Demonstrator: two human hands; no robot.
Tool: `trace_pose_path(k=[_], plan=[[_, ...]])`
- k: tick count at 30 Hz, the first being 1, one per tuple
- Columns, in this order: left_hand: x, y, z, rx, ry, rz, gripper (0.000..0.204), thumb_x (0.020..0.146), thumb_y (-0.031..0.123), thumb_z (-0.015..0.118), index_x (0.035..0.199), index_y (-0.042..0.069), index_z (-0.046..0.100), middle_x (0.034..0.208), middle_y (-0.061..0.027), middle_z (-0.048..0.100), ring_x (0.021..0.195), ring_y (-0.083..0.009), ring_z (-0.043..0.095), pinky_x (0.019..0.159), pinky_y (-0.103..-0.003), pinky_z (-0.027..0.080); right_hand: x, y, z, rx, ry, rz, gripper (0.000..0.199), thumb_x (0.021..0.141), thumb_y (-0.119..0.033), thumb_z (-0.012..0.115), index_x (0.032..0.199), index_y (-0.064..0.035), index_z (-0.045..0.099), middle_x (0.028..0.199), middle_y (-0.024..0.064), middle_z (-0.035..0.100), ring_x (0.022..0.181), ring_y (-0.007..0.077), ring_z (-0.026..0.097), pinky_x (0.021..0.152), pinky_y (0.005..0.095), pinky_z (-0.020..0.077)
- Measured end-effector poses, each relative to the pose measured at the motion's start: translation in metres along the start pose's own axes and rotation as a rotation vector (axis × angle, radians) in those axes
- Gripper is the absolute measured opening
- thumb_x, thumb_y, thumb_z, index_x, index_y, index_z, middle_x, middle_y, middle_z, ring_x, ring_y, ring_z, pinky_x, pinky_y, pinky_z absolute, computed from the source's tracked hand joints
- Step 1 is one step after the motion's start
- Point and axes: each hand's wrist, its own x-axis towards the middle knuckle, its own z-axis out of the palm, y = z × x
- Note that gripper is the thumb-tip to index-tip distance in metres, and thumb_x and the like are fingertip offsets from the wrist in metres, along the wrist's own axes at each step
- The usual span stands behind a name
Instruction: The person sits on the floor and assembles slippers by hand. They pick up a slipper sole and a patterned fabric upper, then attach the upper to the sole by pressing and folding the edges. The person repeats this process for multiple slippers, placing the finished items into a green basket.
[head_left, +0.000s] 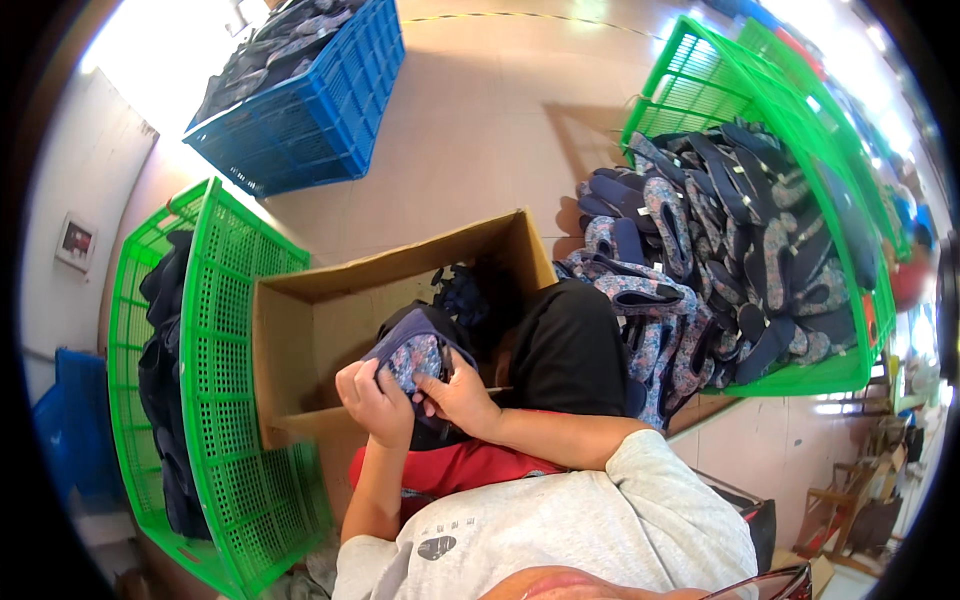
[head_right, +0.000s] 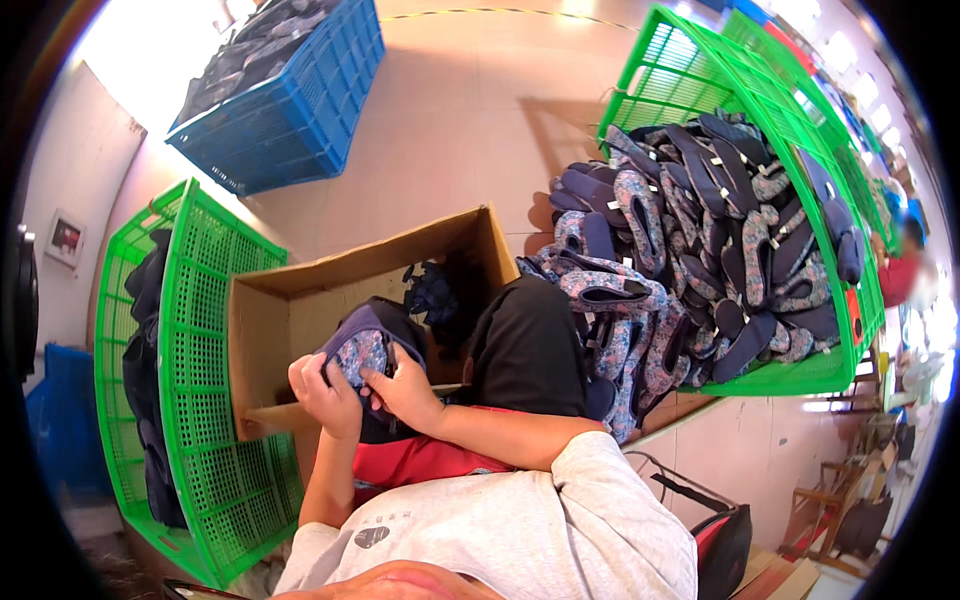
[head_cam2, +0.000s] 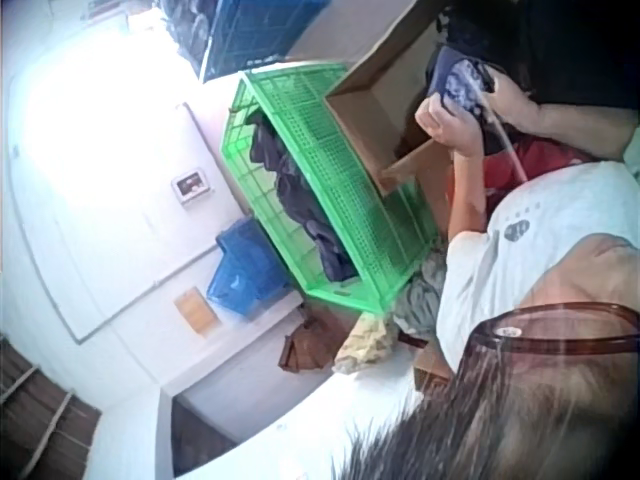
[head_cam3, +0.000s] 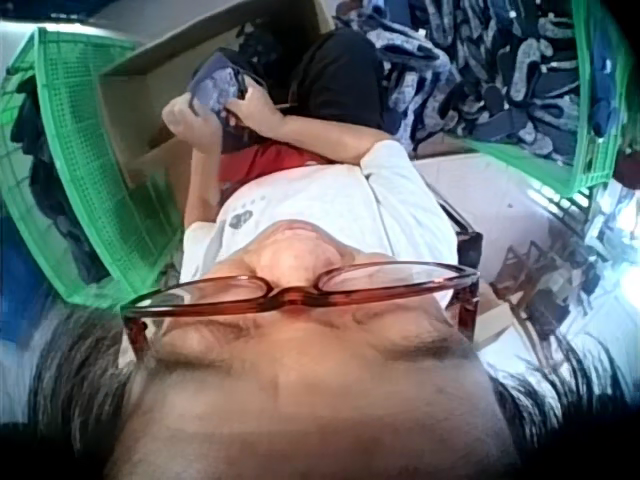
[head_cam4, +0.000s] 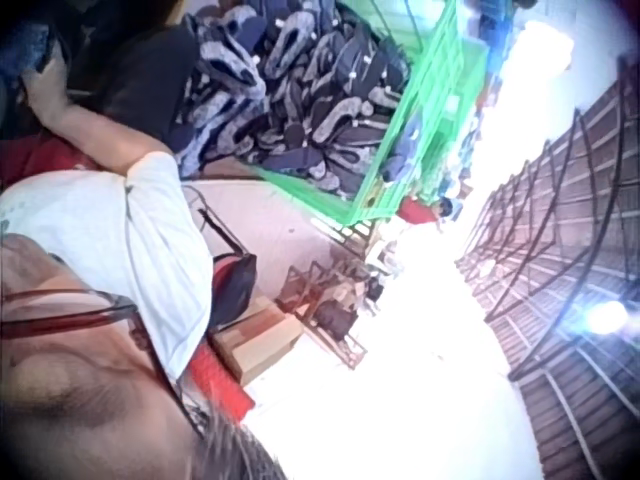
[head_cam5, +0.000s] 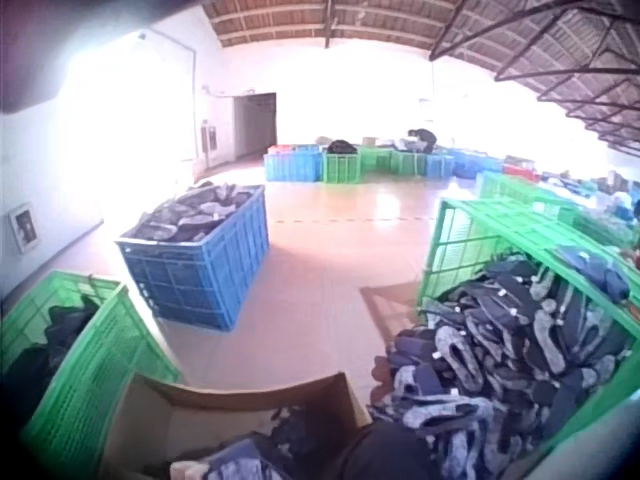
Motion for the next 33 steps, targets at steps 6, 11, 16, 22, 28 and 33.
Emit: trace_pose_path(k=[6, 11, 16, 22, 28, 33], plan=[[-0.005, 0.008, 0.004, -0.053, -0.053, 0.075, 0.015, 0.082, -0.001, 0.064, 0.096, 0.0, 0.06, 0.086, -0.0166, 0.059, 0.08, -0.0349, 0.056, 0.075, -0.046, 0.045, 0.008, -0.005, -0.002, 0.045, 0.049, 0.035, 0.015, 0.097, -0.009, 0.063, 0.109, -0.0063, 0.054, 0.075, 0.0036, 0.063, 0.05, 0.0096, 0.055, 0.042, 0.0229, 0.0391], [-0.008, 0.01, -0.001, -0.042, -0.061, 0.068, 0.014, 0.079, -0.001, 0.067, 0.093, 0.0, 0.062, 0.085, -0.0141, 0.06, 0.078, -0.0335, 0.056, 0.072, -0.043, 0.046, 0.009, -0.003, -0.003, 0.088, -0.002, 0.027, 0.015, 0.096, -0.012, 0.064, 0.106, -0.0066, 0.054, 0.076, 0.0043, 0.063, 0.049, 0.0089, 0.054, 0.039, 0.022, 0.0366], [-0.004, 0.012, -0.009, -0.021, -0.039, 0.034, 0.018, 0.075, -0.004, 0.069, 0.092, 0.0, 0.063, 0.086, -0.0141, 0.061, 0.078, -0.0339, 0.057, 0.071, -0.042, 0.047, -0.003, -0.04, -0.022, -0.179, -0.178, 0.171, 0.022, 0.095, -0.01, 0.063, 0.111, -0.0021, 0.051, 0.083, 0.0113, 0.069, 0.049, 0.0111, 0.059, 0.034, 0.0223, 0.0366], [0.001, 0.005, -0.014, -0.032, -0.035, 0.066, 0.021, 0.073, -0.004, 0.068, 0.092, 0.004, 0.068, 0.086, -0.0096, 0.059, 0.08, -0.0292, 0.057, 0.073, -0.039, 0.048, -0.012, -0.044, -0.075, -0.108, 0.073, -0.164, 0.021, 0.096, -0.009, 0.065, 0.114, -0.0046, 0.057, 0.09, 0.0085, 0.069, 0.068, 0.008, 0.063, 0.052, 0.0187, 0.0458], [0.026, -0.002, -0.03, -0.192, -0.193, 0.227, 0.035, 0.07, -0.003, 0.068, 0.102, 0.01, 0.073, 0.089, -0.0053, 0.062, 0.087, -0.0257, 0.061, 0.077, -0.037, 0.051, -0.001, -0.033, -0.054, -0.538, -0.041, -0.194, 0.037, 0.088, -0.015, 0.074, 0.118, -0.0064, 0.055, 0.092, -0.0015, 0.059, 0.081, 0.0042, 0.054, 0.074, 0.0209, 0.046], [0.035, 0.007, -0.047, -0.031, -0.328, 0.299, 0.038, 0.07, 0.016, 0.078, 0.108, 0.014, 0.073, 0.097, -0.0021, 0.064, 0.093, -0.0215, 0.063, 0.079, -0.036, 0.052, 0.013, -0.036, -0.034, -0.734, 0.007, -0.229, 0.028, 0.083, -0.015, 0.077, 0.097, -0.0032, 0.056, 0.08, 0.0013, 0.053, 0.074, 0.0071, 0.048, 0.067, 0.0248, 0.0425]])
